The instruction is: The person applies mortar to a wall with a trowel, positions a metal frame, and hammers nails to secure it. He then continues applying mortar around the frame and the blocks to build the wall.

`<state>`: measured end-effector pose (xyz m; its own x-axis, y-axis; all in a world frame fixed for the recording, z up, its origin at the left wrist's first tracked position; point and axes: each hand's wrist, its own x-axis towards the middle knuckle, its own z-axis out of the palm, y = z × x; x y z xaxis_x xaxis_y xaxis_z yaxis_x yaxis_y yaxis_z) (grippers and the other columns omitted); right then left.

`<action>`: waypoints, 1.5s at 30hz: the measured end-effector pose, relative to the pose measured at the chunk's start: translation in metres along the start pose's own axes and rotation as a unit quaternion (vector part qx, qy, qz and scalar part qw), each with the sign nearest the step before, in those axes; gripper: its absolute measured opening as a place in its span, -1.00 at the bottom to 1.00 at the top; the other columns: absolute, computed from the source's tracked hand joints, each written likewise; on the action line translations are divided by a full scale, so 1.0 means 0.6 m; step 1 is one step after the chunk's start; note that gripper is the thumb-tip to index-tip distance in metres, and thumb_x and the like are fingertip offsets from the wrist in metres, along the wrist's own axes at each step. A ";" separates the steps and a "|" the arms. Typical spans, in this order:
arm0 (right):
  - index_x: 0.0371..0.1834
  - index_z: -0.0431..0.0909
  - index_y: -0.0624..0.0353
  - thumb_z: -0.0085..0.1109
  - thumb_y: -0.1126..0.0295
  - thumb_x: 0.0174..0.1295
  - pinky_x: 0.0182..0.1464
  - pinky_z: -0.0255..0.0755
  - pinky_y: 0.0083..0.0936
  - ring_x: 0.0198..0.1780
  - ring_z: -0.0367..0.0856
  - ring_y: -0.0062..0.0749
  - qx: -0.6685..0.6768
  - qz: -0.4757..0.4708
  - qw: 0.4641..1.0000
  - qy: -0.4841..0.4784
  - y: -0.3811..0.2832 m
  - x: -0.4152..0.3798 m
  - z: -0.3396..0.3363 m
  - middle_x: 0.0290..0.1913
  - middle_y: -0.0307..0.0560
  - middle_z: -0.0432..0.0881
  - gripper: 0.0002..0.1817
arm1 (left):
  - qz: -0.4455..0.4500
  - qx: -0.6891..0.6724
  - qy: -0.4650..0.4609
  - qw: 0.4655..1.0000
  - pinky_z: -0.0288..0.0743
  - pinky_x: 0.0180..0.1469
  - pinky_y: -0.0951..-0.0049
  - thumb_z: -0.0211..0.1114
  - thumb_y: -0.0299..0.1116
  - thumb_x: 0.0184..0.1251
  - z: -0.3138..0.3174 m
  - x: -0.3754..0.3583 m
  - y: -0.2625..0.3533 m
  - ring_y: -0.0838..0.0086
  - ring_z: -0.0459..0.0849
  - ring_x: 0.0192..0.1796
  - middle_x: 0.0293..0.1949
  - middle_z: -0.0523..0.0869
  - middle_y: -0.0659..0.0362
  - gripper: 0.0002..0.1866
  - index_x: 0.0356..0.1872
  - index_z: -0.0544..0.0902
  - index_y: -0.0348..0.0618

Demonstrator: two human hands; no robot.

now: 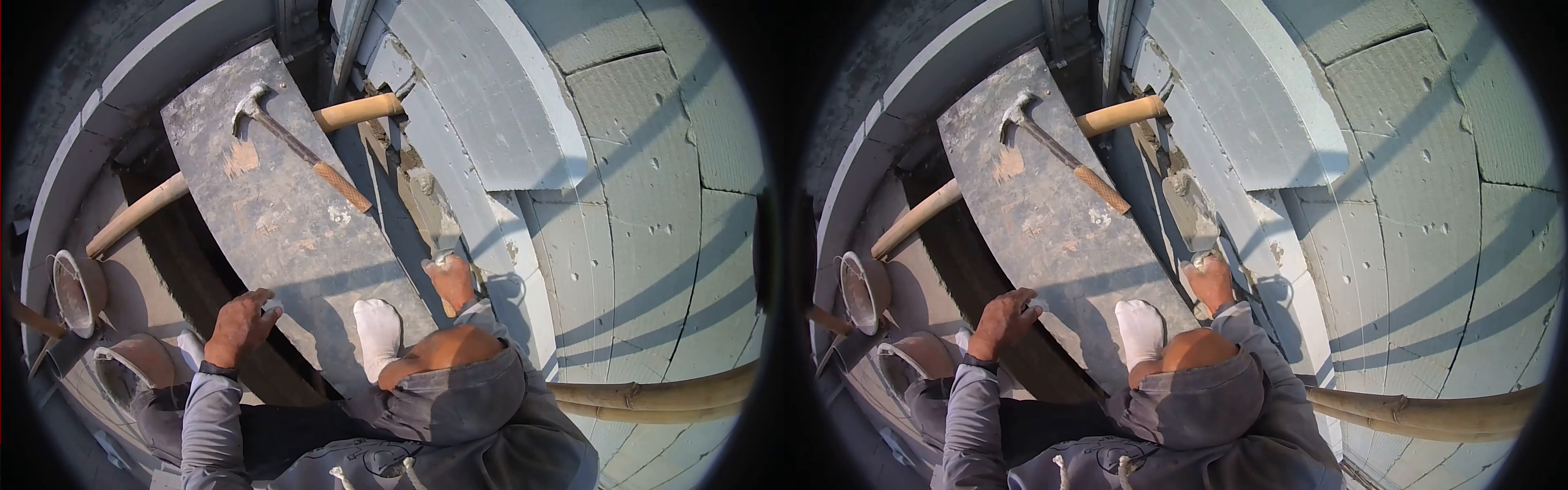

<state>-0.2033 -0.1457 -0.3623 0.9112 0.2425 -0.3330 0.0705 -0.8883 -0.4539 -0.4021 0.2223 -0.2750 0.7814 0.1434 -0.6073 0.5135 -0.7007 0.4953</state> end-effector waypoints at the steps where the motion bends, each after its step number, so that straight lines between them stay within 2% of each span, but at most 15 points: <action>1: -0.35 0.68 0.23 0.32 0.16 0.16 -0.23 0.53 -0.23 -0.32 0.68 0.00 -0.036 -0.050 0.997 -0.041 -0.016 0.030 0.006 -0.34 0.16 0.70 -0.69 | 0.013 0.007 0.009 1.000 0.56 0.07 0.18 0.28 -0.13 0.33 0.000 -0.004 0.003 0.05 0.71 0.00 -0.05 0.74 -0.05 -0.61 0.04 0.65 -0.17; 2: -0.33 0.69 0.23 0.34 0.13 0.14 -0.19 0.56 -0.22 -0.26 0.70 0.04 -0.068 -0.102 0.989 -0.078 -0.031 0.060 0.013 -0.28 0.20 0.72 -0.67 | 0.010 0.001 0.012 1.000 0.56 0.07 0.18 0.28 -0.13 0.33 -0.002 -0.009 0.007 0.05 0.71 0.00 -0.05 0.74 -0.05 -0.61 0.04 0.65 -0.17; 5: -0.35 0.66 0.24 0.36 0.18 0.14 -0.30 0.56 -0.37 -0.39 0.70 -0.17 0.091 -0.064 0.991 -0.078 -0.065 0.114 0.048 -0.40 0.14 0.69 -0.70 | -0.007 -0.018 0.019 1.000 0.55 0.10 0.18 0.29 -0.16 0.32 -0.011 -0.020 0.012 0.03 0.70 0.03 -0.01 0.73 -0.08 -0.60 0.04 0.64 -0.23; 7: -0.41 0.54 0.24 0.34 0.24 0.19 -0.54 0.42 -0.53 -0.60 0.53 -0.50 0.247 0.059 0.961 -0.106 -0.159 0.133 0.004 -0.55 -0.20 0.53 -0.72 | -0.012 -0.040 0.023 0.999 0.55 0.11 0.17 0.28 -0.15 0.33 -0.009 -0.032 0.007 0.03 0.70 0.04 0.00 0.72 -0.08 -0.59 0.04 0.64 -0.24; 8: -0.41 0.54 0.26 0.33 0.28 0.20 -0.55 0.41 -0.52 -0.60 0.52 -0.49 0.241 0.093 0.959 -0.113 -0.167 0.156 0.011 -0.52 -0.19 0.54 -0.74 | -0.014 -0.045 0.025 0.999 0.55 0.11 0.17 0.28 -0.15 0.33 -0.006 -0.037 0.003 0.03 0.70 0.04 0.00 0.72 -0.08 -0.59 0.04 0.64 -0.24; 11: -0.40 0.60 0.33 0.34 0.20 0.16 -0.46 0.52 -0.45 -0.57 0.60 -0.38 0.236 0.059 0.964 -0.106 -0.179 0.199 0.008 -0.52 -0.08 0.63 -0.66 | -0.038 -0.056 0.026 0.997 0.55 0.10 0.17 0.28 -0.14 0.33 0.002 -0.050 -0.012 0.02 0.69 0.04 -0.01 0.73 -0.08 -0.58 0.05 0.63 -0.24; 12: -0.42 0.60 0.33 0.33 0.22 0.17 -0.45 0.52 -0.43 -0.58 0.60 -0.39 0.185 0.045 0.978 -0.087 -0.184 0.211 0.006 -0.54 -0.09 0.62 -0.68 | -0.040 -0.066 0.035 0.996 0.55 0.10 0.17 0.29 -0.14 0.32 0.006 -0.055 -0.020 0.02 0.70 0.04 -0.02 0.73 -0.09 -0.58 0.06 0.63 -0.24; 17: -0.48 0.54 0.27 0.33 0.26 0.19 -0.51 0.49 -0.46 -0.59 0.57 -0.42 0.163 0.024 0.982 -0.088 -0.228 0.281 -0.006 -0.54 -0.11 0.59 -0.71 | -0.077 -0.116 0.041 0.989 0.56 0.09 0.17 0.30 -0.16 0.32 0.003 -0.074 -0.022 0.03 0.70 0.04 -0.04 0.73 -0.10 -0.58 0.07 0.62 -0.23; 19: -0.47 0.49 0.23 0.32 0.32 0.20 -0.54 0.47 -0.50 -0.61 0.53 -0.45 0.269 0.070 0.953 -0.121 -0.267 0.296 -0.018 -0.54 -0.15 0.54 -0.75 | -0.085 -0.134 0.044 0.986 0.57 0.09 0.18 0.32 -0.19 0.32 0.002 -0.078 -0.019 0.03 0.71 0.03 -0.05 0.73 -0.10 -0.60 0.07 0.61 -0.24; 20: -0.39 0.47 0.22 0.30 0.37 0.21 -0.57 0.46 -0.52 -0.62 0.51 -0.48 0.290 0.058 0.948 -0.118 -0.283 0.305 -0.018 -0.53 -0.20 0.50 -0.79 | -0.086 -0.135 0.044 0.986 0.57 0.09 0.18 0.32 -0.19 0.32 0.002 -0.078 -0.018 0.03 0.71 0.03 -0.05 0.73 -0.10 -0.60 0.07 0.61 -0.24; 26: -0.24 0.46 0.22 0.26 0.38 0.23 -0.58 0.53 -0.50 -0.61 0.54 -0.48 0.373 0.055 0.911 -0.165 -0.366 0.365 -0.027 -0.51 -0.20 0.50 -0.80 | -0.084 -0.137 0.047 0.986 0.59 0.07 0.19 0.33 -0.21 0.31 -0.003 -0.074 -0.016 0.03 0.72 0.02 -0.05 0.73 -0.11 -0.60 0.07 0.61 -0.24; 31: -0.13 0.49 0.24 0.22 0.35 0.25 -0.54 0.55 -0.45 -0.61 0.51 -0.45 0.463 0.045 0.864 -0.192 -0.366 0.418 -0.013 -0.52 -0.22 0.48 -0.77 | -0.091 -0.146 0.055 0.983 0.59 0.06 0.19 0.34 -0.22 0.31 0.005 -0.069 -0.026 0.03 0.73 0.01 -0.05 0.73 -0.11 -0.62 0.04 0.62 -0.24; 38: -0.17 0.53 0.23 0.27 0.30 0.20 -0.54 0.54 -0.41 -0.61 0.53 -0.43 0.550 0.054 0.805 -0.216 -0.346 0.433 -0.011 -0.54 -0.20 0.50 -0.74 | -0.088 -0.128 0.053 0.986 0.58 0.08 0.19 0.33 -0.22 0.31 0.008 -0.049 -0.006 0.04 0.72 0.04 -0.04 0.73 -0.10 -0.62 0.05 0.62 -0.23; 42: -0.22 0.51 0.20 0.30 0.26 0.20 -0.55 0.52 -0.42 -0.62 0.52 -0.42 0.586 0.064 0.782 -0.203 -0.347 0.426 0.007 -0.56 -0.19 0.49 -0.74 | -0.082 -0.102 0.032 0.991 0.56 0.08 0.18 0.31 -0.14 0.34 0.000 -0.029 0.005 0.03 0.69 0.03 -0.02 0.72 -0.05 -0.60 0.08 0.62 -0.15; 45: -0.22 0.51 0.21 0.31 0.26 0.19 -0.56 0.52 -0.42 -0.62 0.52 -0.42 0.570 0.065 0.803 -0.161 -0.362 0.414 0.010 -0.56 -0.19 0.48 -0.72 | -0.066 -0.101 0.042 0.992 0.57 0.07 0.17 0.31 -0.14 0.33 -0.001 -0.016 0.002 0.02 0.70 0.02 -0.03 0.72 -0.06 -0.59 0.08 0.63 -0.17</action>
<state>0.0055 0.1101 -0.3514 0.7164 0.4275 -0.5514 -0.6004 -0.0247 -0.7993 -0.4086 0.2206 -0.2683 0.7250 0.2881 -0.6256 0.6671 -0.5196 0.5338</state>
